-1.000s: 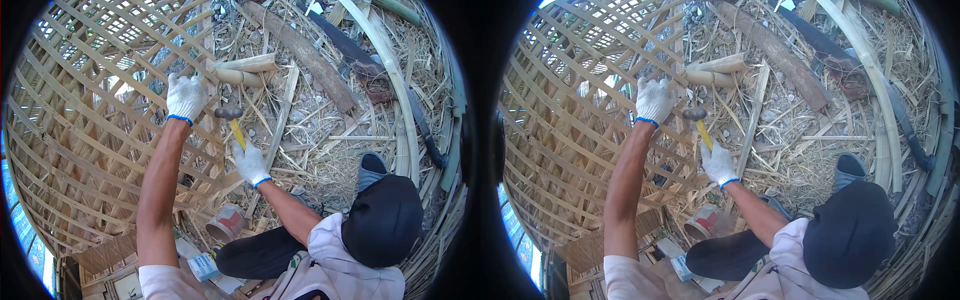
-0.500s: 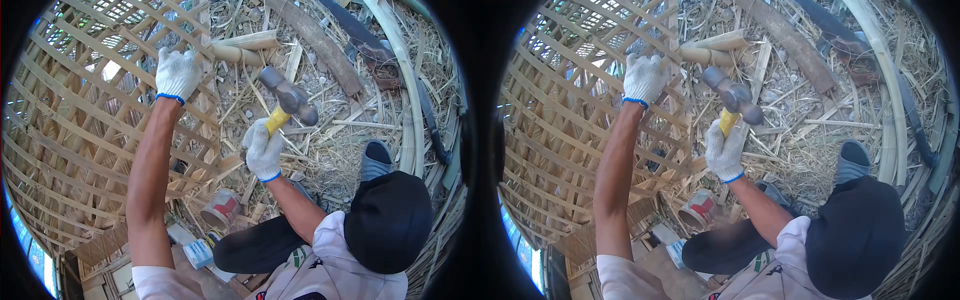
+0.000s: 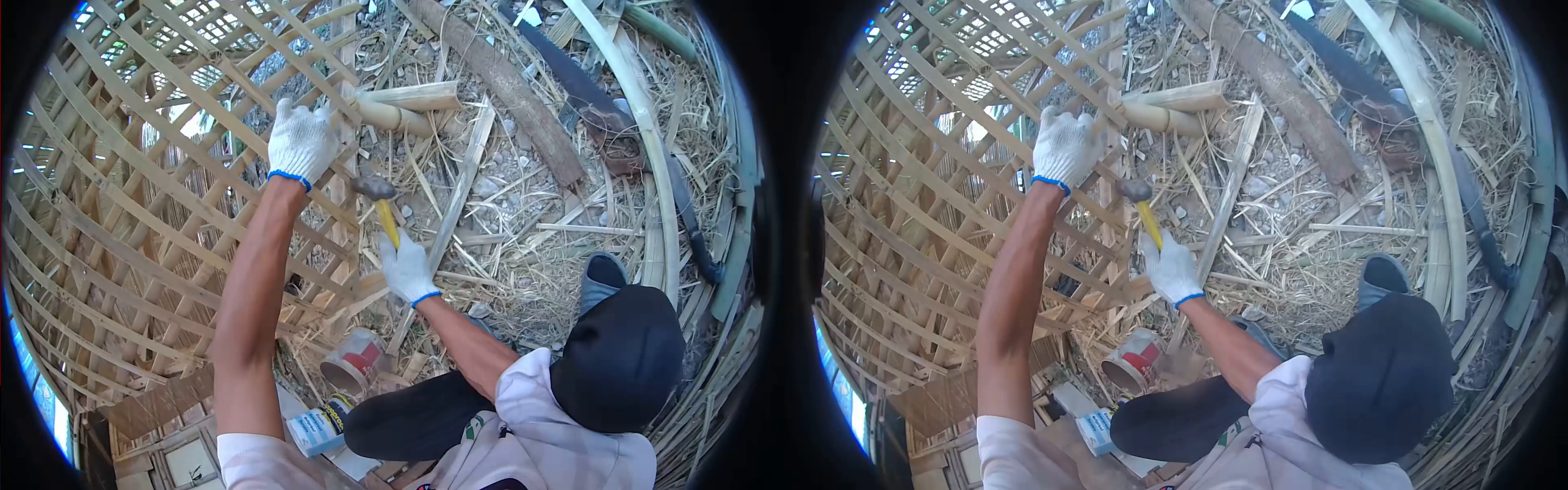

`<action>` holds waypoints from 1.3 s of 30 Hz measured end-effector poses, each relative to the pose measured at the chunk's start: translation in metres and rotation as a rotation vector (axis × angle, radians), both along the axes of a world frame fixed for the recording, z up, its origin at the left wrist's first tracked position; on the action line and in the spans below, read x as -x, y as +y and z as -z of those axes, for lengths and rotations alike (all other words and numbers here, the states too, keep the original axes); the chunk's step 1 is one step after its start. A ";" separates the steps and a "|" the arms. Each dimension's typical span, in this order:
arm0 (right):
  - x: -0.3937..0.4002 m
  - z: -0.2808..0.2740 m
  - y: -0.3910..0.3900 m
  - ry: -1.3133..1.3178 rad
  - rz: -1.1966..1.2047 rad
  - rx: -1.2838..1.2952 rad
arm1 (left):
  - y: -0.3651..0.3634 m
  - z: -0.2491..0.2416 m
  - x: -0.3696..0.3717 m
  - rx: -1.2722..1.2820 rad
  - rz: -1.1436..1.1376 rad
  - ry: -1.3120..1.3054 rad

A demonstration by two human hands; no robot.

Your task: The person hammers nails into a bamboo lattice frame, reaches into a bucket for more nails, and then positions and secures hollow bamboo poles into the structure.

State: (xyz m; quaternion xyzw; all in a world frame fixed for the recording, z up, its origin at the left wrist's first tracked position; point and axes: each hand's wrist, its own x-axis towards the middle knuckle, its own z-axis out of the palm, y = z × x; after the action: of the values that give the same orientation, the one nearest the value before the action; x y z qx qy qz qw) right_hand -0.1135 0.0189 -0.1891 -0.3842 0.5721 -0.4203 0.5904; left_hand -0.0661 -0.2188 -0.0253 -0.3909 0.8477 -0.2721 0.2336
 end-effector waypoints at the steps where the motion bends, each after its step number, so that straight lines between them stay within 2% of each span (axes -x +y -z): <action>1: -0.001 -0.007 0.005 -0.019 0.167 0.073 | -0.003 0.000 -0.004 0.025 0.053 0.018; 2: 0.002 -0.003 0.008 -0.026 0.313 0.160 | -0.011 0.011 -0.009 0.061 0.086 0.051; 3: 0.017 -0.025 0.015 -0.239 0.333 0.114 | -0.004 0.005 -0.003 -0.017 0.144 0.157; 4: 0.034 -0.049 0.021 -0.448 0.365 0.059 | 0.000 0.004 0.000 -0.076 0.015 0.007; 6: 0.040 -0.057 -0.002 -0.708 0.580 0.241 | 0.004 -0.001 0.005 0.033 0.023 -0.010; 7: 0.033 -0.058 -0.013 -0.790 0.708 0.348 | 0.000 0.001 -0.003 -0.019 -0.016 -0.011; 8: 0.024 -0.035 0.000 -0.476 0.423 0.212 | -0.004 0.004 -0.003 -0.069 -0.051 0.002; 10: 0.001 0.005 -0.004 -0.040 0.060 -0.017 | 0.004 -0.004 0.009 -0.018 -0.036 0.052; 11: 0.002 0.000 -0.001 -0.044 0.168 0.049 | -0.002 -0.003 0.002 -0.009 0.005 0.041; 13: 0.048 -0.035 -0.004 -0.278 0.217 0.014 | 0.007 -0.004 0.013 -0.002 0.024 0.130; 14: 0.072 -0.054 -0.006 -0.393 0.245 -0.006 | -0.003 0.007 -0.005 -0.067 -0.080 0.025; 15: 0.071 -0.055 -0.006 -0.633 0.383 0.138 | 0.007 0.004 -0.006 -0.051 -0.072 -0.017; 17: 0.062 -0.051 -0.016 -0.643 0.392 0.181 | 0.002 -0.003 0.006 -0.032 -0.075 -0.028; 19: 0.027 -0.028 -0.004 -0.193 0.125 -0.085 | -0.001 -0.001 0.006 -0.037 -0.114 -0.042; 22: 0.022 -0.018 0.004 -0.061 0.282 0.089 | -0.007 0.005 -0.001 0.005 0.016 0.053; 23: 0.033 -0.018 0.005 -0.165 0.278 0.047 | -0.007 0.010 -0.009 0.050 0.239 0.159; 24: 0.052 -0.037 0.007 -0.351 0.277 -0.035 | -0.004 0.005 -0.009 -0.030 0.017 0.036; 25: 0.062 -0.048 0.005 -0.512 0.310 -0.054 | 0.006 0.004 -0.006 -0.068 -0.030 0.014; 26: 0.064 -0.055 -0.011 -0.723 0.429 0.035 | -0.001 -0.001 0.003 -0.052 -0.055 0.006; 28: 0.031 -0.051 -0.012 -0.606 0.529 0.114 | -0.006 0.009 -0.012 0.044 0.011 0.077; 30: -0.006 -0.014 -0.002 -0.104 0.306 0.099 | -0.009 0.014 -0.019 0.036 0.015 0.067; 32: -0.009 0.010 0.007 0.077 0.104 0.144 | -0.006 0.011 -0.014 0.016 0.016 0.044; 34: 0.035 -0.023 -0.019 -0.175 0.180 0.080 | -0.005 0.014 -0.019 0.019 -0.007 0.052; 35: 0.053 -0.046 -0.002 -0.301 0.195 -0.022 | 0.006 0.013 -0.018 -0.013 -0.036 0.064; 36: 0.056 -0.050 -0.005 -0.718 0.361 -0.102 | -0.003 0.008 -0.011 0.010 -0.025 0.085; 38: 0.054 -0.072 -0.024 -1.117 0.750 0.187 | -0.004 0.008 -0.007 -0.037 -0.077 0.015; 39: 0.056 -0.073 -0.024 -0.992 0.622 0.117 | -0.003 0.007 -0.007 -0.031 -0.078 0.009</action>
State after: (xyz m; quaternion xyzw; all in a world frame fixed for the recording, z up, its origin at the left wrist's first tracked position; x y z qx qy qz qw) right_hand -0.1697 -0.0051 -0.1156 0.0120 0.2892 -0.7341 0.6142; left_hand -0.0595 -0.2219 -0.0318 -0.4213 0.8368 -0.2480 0.2465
